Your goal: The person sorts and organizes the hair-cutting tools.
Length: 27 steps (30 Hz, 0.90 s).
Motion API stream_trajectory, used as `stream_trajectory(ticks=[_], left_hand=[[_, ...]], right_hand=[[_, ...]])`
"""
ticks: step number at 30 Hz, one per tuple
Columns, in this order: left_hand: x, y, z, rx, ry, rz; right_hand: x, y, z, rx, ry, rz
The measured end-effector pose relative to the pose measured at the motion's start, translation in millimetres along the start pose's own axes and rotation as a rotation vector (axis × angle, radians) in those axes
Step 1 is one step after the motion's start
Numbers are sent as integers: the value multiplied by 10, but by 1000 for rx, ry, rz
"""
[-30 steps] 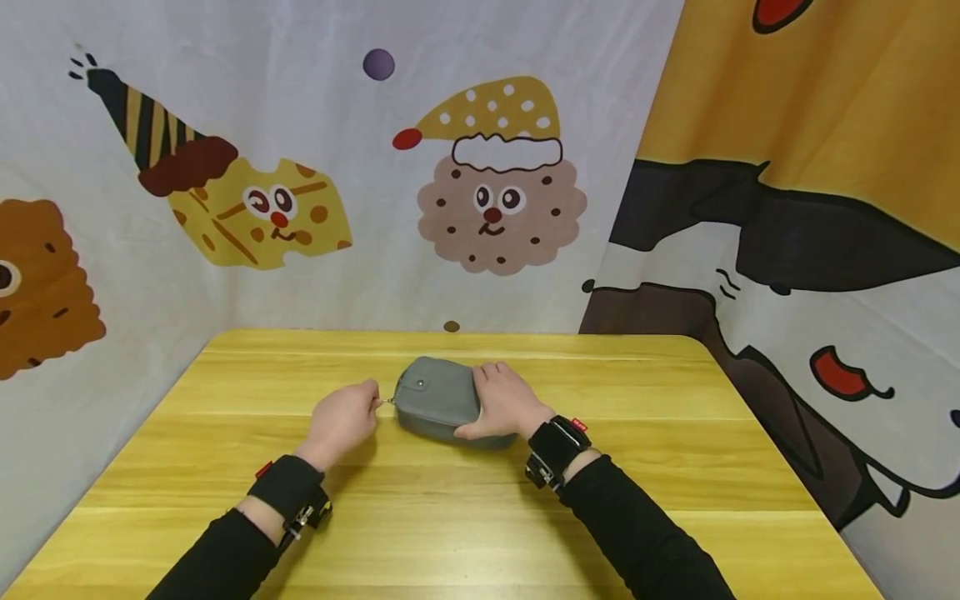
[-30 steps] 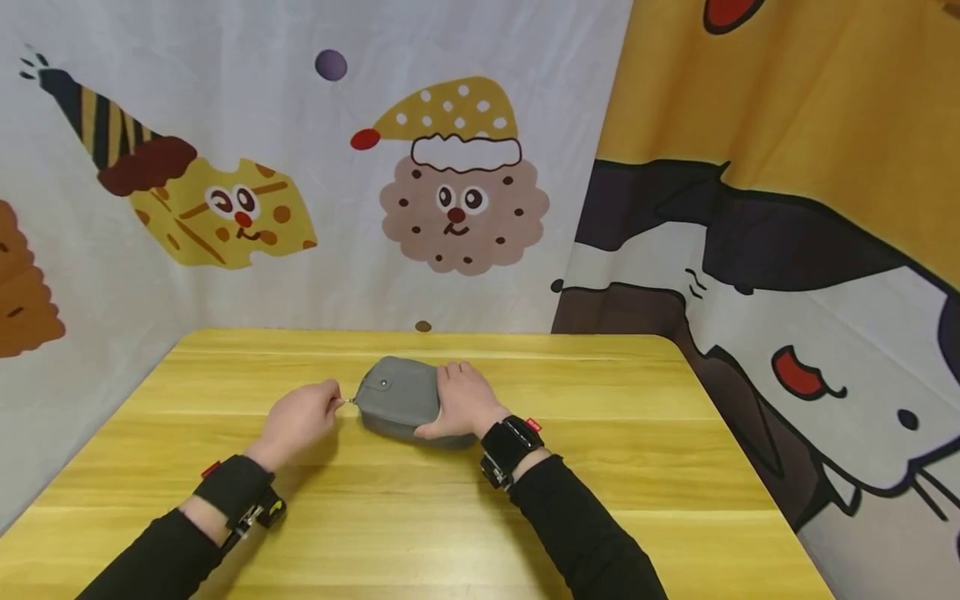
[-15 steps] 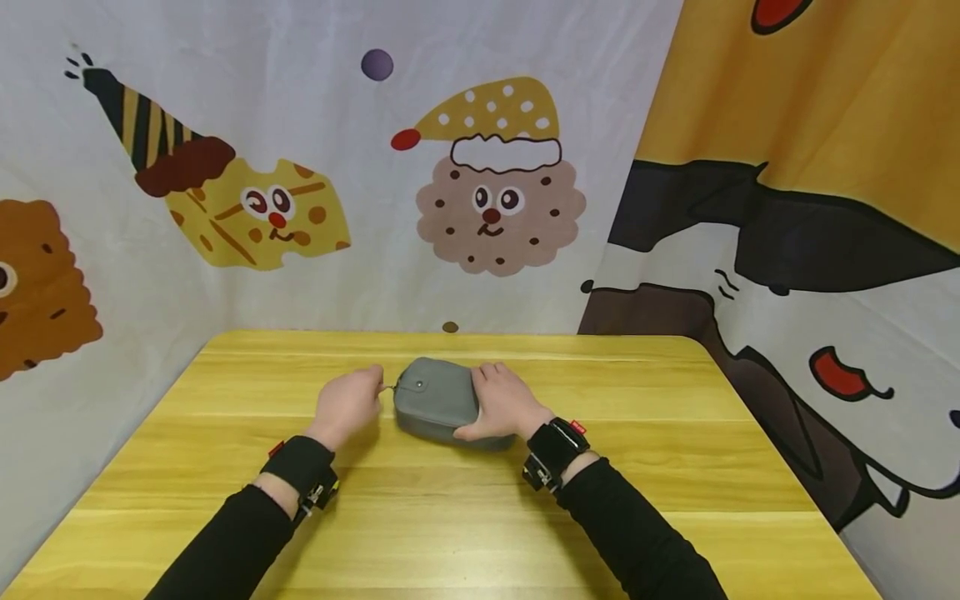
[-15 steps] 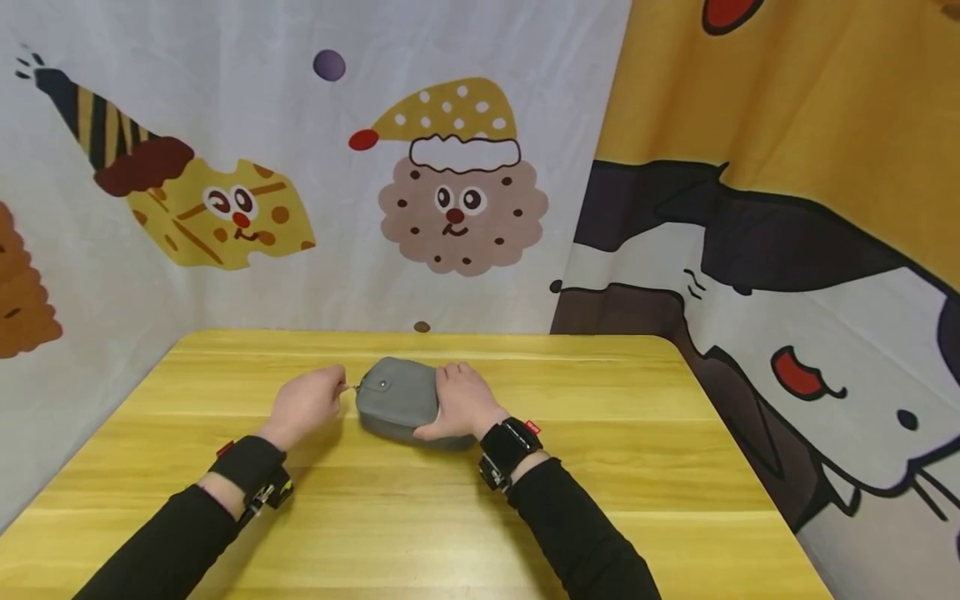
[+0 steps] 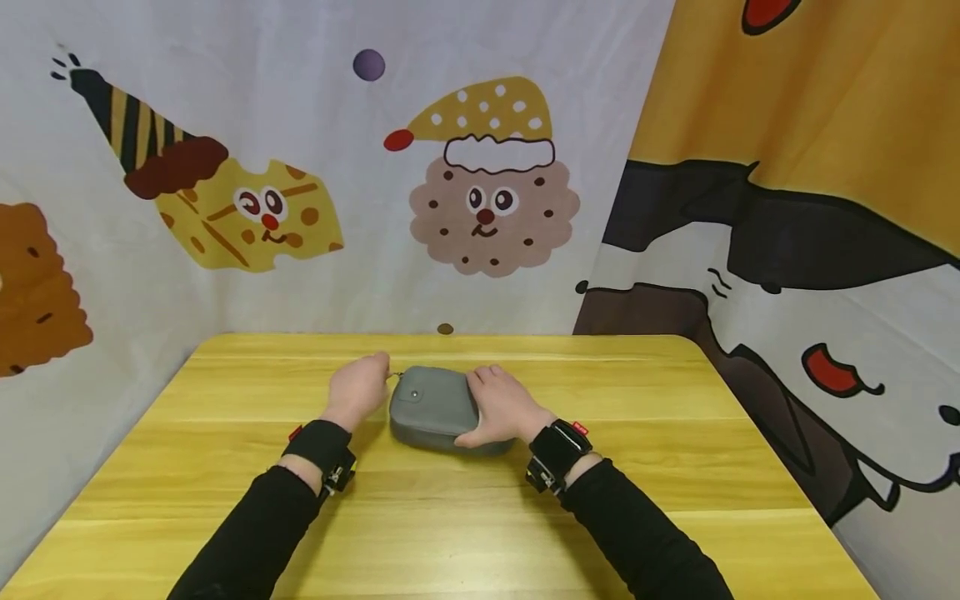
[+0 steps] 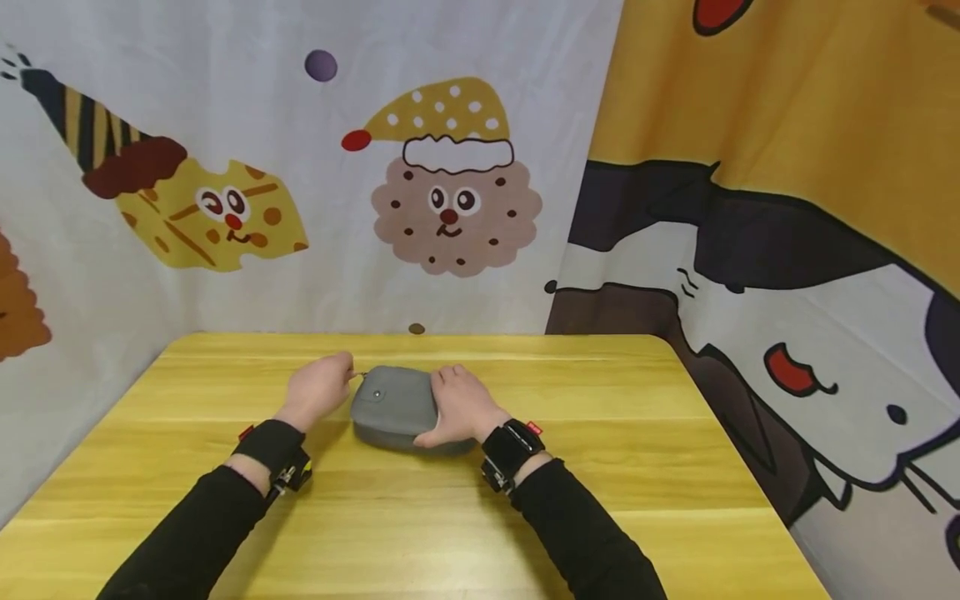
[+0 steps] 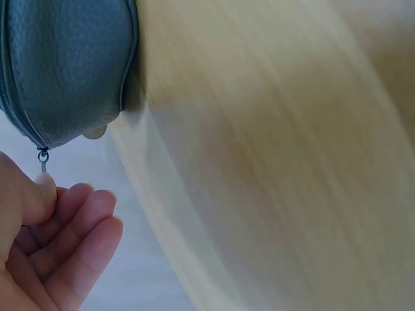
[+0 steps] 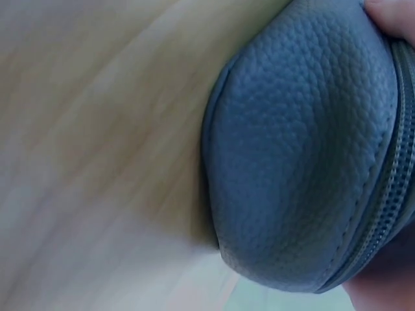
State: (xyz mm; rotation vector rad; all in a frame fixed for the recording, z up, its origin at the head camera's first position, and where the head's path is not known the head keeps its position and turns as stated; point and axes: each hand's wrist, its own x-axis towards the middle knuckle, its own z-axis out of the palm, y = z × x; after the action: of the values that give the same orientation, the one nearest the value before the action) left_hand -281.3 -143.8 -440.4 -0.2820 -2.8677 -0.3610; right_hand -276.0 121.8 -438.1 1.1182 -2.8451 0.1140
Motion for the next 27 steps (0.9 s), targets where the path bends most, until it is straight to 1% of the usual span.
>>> stream_trajectory(ticks=[8,12,18,22,27], left_hand=[[-57,38,-10,-32,-43,1],[-81,33,11,-43,-42,7],[-41,44,52,-32,-42,29],[-11,54,72,-21,-29,40],[26,63,88,-14,-18,52]], right_hand=[[-53,141,-10,33,-36,-85],[-54,179,-17,38,-44,-124],[-76,184,-51,36,-59,-135],[-74,177,-61,45,-57,-135],[-64,180,-46,25,-64,-129]])
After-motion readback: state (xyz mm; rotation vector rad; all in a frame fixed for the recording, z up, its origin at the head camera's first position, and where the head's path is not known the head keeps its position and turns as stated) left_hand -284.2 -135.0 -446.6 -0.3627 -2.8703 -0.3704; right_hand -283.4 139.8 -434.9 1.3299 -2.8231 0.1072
